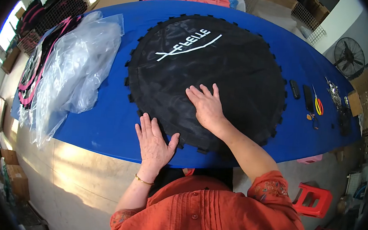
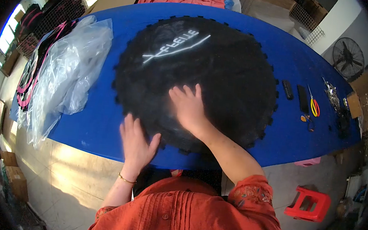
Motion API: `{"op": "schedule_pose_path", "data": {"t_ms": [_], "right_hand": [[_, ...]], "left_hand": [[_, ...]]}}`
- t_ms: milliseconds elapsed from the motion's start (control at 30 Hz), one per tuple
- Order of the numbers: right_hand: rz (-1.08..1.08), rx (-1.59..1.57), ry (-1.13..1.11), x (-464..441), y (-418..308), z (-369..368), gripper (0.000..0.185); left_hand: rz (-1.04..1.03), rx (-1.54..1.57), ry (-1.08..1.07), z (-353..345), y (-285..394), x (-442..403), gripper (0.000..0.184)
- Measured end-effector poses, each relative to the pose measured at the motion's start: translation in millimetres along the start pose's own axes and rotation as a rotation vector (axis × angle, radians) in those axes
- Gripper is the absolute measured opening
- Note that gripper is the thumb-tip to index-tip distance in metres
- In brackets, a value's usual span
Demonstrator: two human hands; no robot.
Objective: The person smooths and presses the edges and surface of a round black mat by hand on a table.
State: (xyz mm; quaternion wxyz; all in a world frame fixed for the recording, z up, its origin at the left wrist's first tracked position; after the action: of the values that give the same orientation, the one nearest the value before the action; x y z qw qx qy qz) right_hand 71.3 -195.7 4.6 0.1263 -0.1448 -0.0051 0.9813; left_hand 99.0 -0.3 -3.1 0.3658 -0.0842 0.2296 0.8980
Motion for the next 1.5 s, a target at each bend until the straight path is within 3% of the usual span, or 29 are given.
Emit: {"op": "schedule_pose_path", "data": {"t_ms": [367,667,1000,1267,1500], "right_hand": [[-0.225,0.075,-0.016,-24.1,65.0,-6.7,0.07],[0.038,-0.026,0.036,-29.9,-21.3,-13.8,0.068],[-0.119,-0.018,0.02,-61.5,3.9,-16.5,0.065],[0.125,-0.088,0.05,-61.8,-73.9,-31.6,0.062],[0.013,-0.039,0.028,-77.2,-35.7,-26.3,0.062]], "left_hand": [[0.005,-0.004,-0.005,0.1,0.1,0.2,0.091],[0.011,-0.007,-0.013,-1.1,-0.4,-0.4,0.091],[0.015,0.004,-0.019,-3.1,-1.8,0.5,0.093],[0.024,-0.004,-0.033,-3.0,-1.6,-0.4,0.093],[0.027,0.009,-0.02,-1.5,-1.4,0.2,0.091]]}}
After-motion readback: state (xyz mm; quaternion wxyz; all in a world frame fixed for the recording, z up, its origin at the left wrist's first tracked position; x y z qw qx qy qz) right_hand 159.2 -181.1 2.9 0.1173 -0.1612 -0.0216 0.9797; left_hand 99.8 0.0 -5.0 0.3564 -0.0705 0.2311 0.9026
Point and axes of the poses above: each hand's wrist, its own x-axis away from the middle knuckle, its own z-axis out of the back of the hand, y = z × x, the point moved 10 cm from there along -x, towards the middle knuckle, and after that the axes turned 4 degrees about y, right-handed, at the moved point
